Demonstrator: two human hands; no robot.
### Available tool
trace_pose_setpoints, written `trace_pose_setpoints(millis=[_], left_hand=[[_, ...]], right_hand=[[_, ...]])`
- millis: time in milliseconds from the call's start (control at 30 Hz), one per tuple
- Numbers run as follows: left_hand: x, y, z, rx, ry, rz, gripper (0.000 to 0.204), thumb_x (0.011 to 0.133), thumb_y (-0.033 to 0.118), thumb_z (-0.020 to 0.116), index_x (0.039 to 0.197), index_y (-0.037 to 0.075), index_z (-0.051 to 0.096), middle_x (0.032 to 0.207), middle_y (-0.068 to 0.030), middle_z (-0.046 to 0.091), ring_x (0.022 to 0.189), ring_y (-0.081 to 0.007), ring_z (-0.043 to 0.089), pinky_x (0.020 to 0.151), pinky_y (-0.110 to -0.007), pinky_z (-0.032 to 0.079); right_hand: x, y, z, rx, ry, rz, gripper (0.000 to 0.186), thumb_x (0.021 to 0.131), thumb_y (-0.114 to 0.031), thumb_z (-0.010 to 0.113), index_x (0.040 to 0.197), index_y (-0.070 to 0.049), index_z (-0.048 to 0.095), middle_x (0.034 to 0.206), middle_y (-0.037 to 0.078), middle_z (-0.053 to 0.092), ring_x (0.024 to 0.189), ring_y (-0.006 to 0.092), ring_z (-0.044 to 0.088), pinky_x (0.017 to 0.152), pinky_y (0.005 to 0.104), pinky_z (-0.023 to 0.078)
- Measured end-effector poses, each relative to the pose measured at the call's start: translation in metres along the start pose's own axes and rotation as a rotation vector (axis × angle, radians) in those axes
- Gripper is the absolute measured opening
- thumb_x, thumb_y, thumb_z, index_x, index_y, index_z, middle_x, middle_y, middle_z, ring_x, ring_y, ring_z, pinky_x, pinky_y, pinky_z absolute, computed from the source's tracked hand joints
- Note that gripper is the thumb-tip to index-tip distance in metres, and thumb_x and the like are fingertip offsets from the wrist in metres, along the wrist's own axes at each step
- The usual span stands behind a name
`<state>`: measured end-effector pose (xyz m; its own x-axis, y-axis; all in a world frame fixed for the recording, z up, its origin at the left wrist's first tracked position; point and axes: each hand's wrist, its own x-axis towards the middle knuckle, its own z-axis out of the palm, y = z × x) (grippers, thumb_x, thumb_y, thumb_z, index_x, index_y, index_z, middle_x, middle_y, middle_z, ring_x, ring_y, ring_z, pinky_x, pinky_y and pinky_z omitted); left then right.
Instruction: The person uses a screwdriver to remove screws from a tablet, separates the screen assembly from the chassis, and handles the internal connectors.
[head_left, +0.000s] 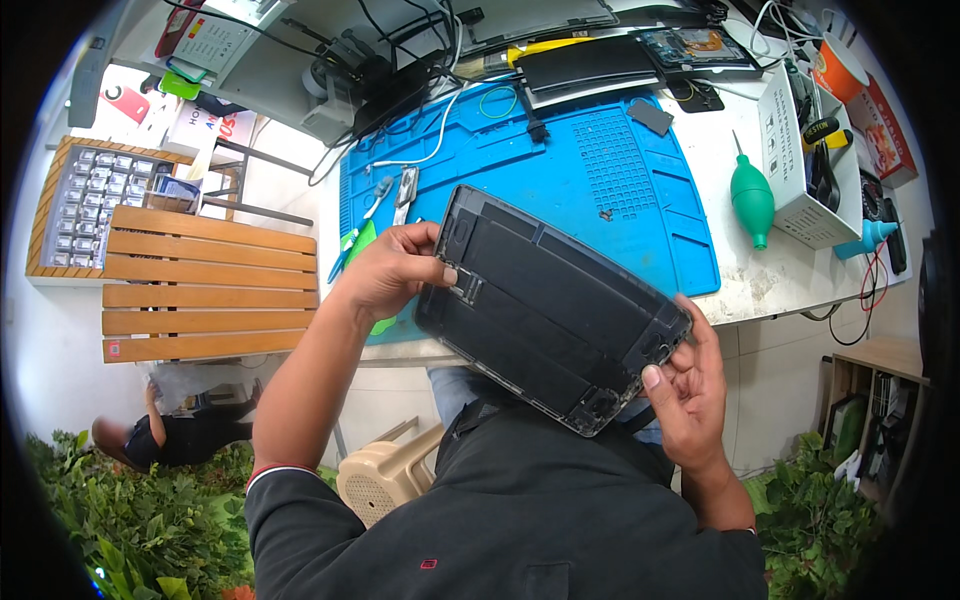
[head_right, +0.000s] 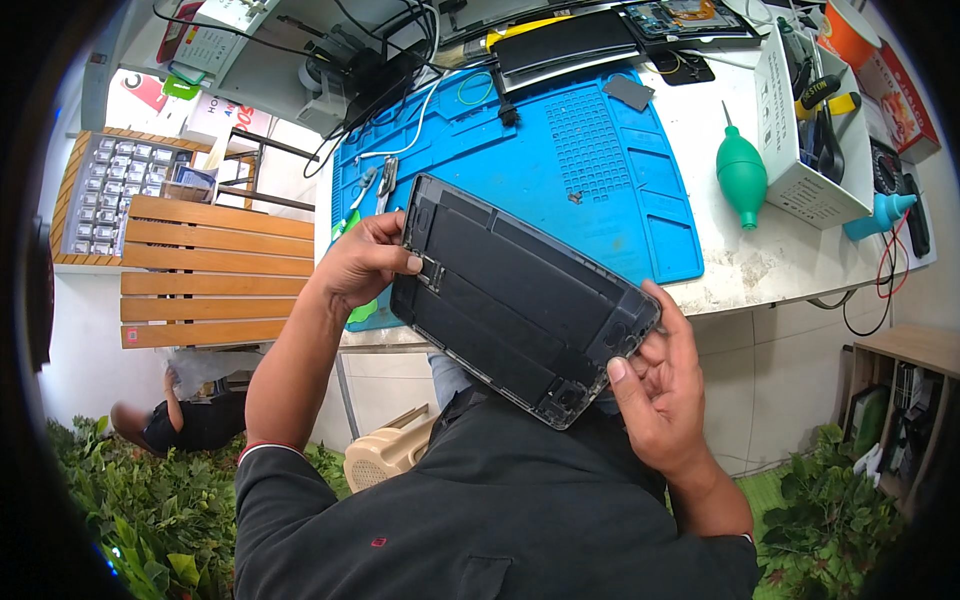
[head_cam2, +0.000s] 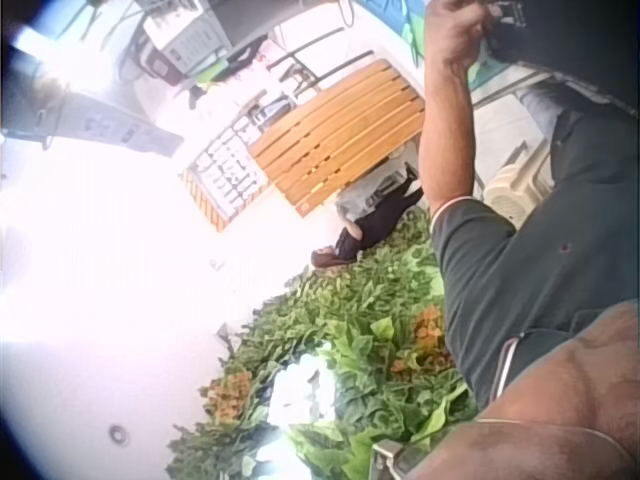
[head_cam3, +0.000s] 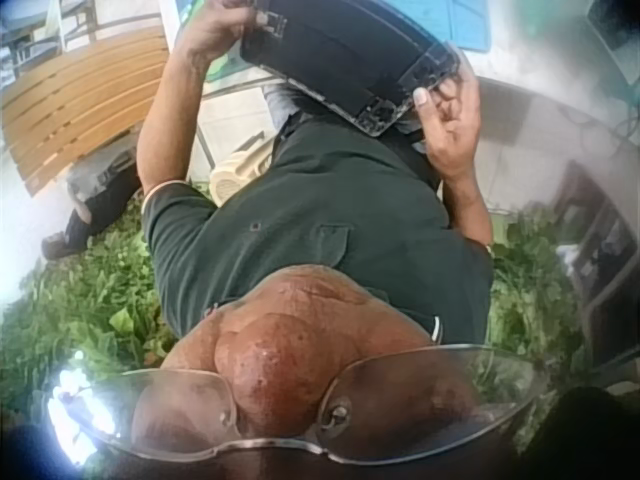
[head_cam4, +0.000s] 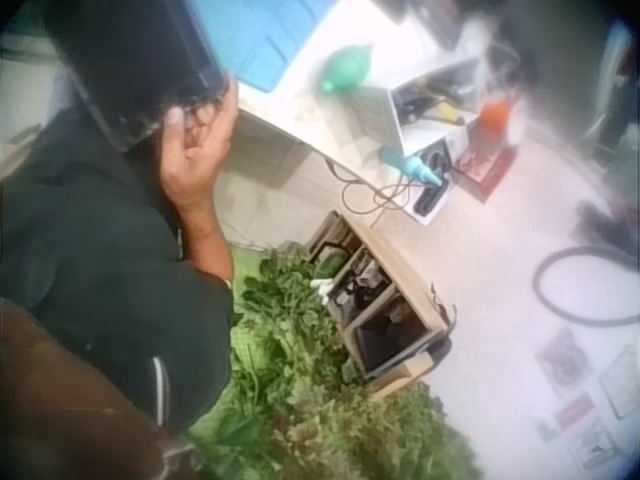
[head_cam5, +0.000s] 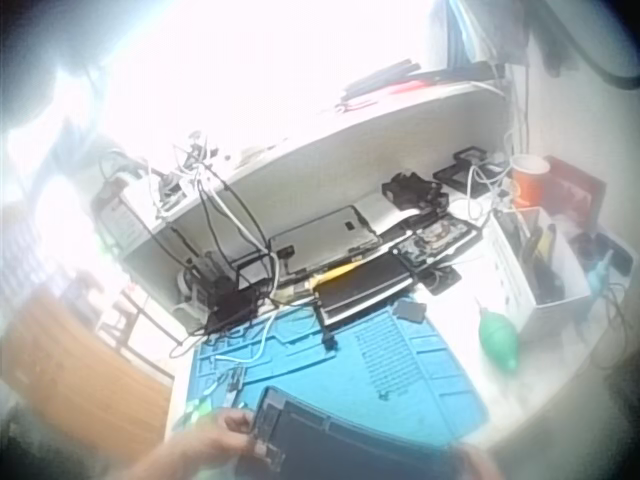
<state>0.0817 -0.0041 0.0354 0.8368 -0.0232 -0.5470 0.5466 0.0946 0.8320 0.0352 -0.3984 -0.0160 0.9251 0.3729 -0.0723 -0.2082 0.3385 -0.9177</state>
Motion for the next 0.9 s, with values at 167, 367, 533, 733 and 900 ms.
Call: trace_pose_setpoints(millis=[167,367,533,733,900], left_hand=[[-0.003,0.001,-0.001,0.067,-0.030,0.015,0.038,0.075,-0.006,0.083,0.112,0.002,0.077,0.101,-0.0056,0.082,0.088,-0.0132,0.077,0.092,-0.029,0.061],[-0.006,-0.001,-0.004,0.170,-0.039,0.050,0.044,0.075,-0.004,0.086,0.118,0.000,0.078,0.104,-0.0044,0.083,0.091,-0.0106,0.077,0.094,-0.025,0.060],[-0.011,0.005,0.002,0.280,-0.045,0.043,0.054,0.078,-0.002,0.087,0.131,-0.002,0.077,0.111,-0.0062,0.083,0.097,-0.0109,0.077,0.097,-0.027,0.060],[-0.016,0.003,0.002,0.277,-0.062,0.045,0.068,0.082,0.000,0.087,0.148,-0.003,0.068,0.121,-0.0093,0.083,0.105,-0.0131,0.078,0.101,-0.028,0.060],[-0.022,-0.001,0.010,0.215,-0.004,0.058,0.068,0.085,-0.001,0.084,0.150,-0.006,0.065,0.121,-0.0097,0.082,0.104,-0.0134,0.078,0.099,-0.028,0.061]], right_hand=[[0.000,0.000,-0.001,-0.001,-0.013,0.010,0.076,0.107,0.008,0.056,0.173,0.005,0.018,0.146,0.023,0.067,0.125,0.0159,0.069,0.095,0.0239,0.052],[0.001,0.002,-0.002,0.025,0.006,0.017,0.075,0.107,0.008,0.055,0.173,0.007,0.019,0.145,0.022,0.067,0.123,0.0158,0.070,0.095,0.0246,0.053],[0.003,0.002,-0.002,0.071,0.031,0.051,0.075,0.107,0.007,0.055,0.172,0.007,0.019,0.145,0.022,0.067,0.124,0.0159,0.069,0.096,0.0260,0.053],[0.006,0.001,-0.004,0.133,0.036,0.095,0.075,0.107,0.006,0.056,0.172,0.006,0.019,0.145,0.023,0.066,0.125,0.0193,0.070,0.099,0.0313,0.059],[0.007,0.001,-0.007,0.118,0.022,0.098,0.076,0.108,0.004,0.057,0.172,0.006,0.016,0.146,0.024,0.065,0.126,0.0224,0.071,0.102,0.0351,0.062]])
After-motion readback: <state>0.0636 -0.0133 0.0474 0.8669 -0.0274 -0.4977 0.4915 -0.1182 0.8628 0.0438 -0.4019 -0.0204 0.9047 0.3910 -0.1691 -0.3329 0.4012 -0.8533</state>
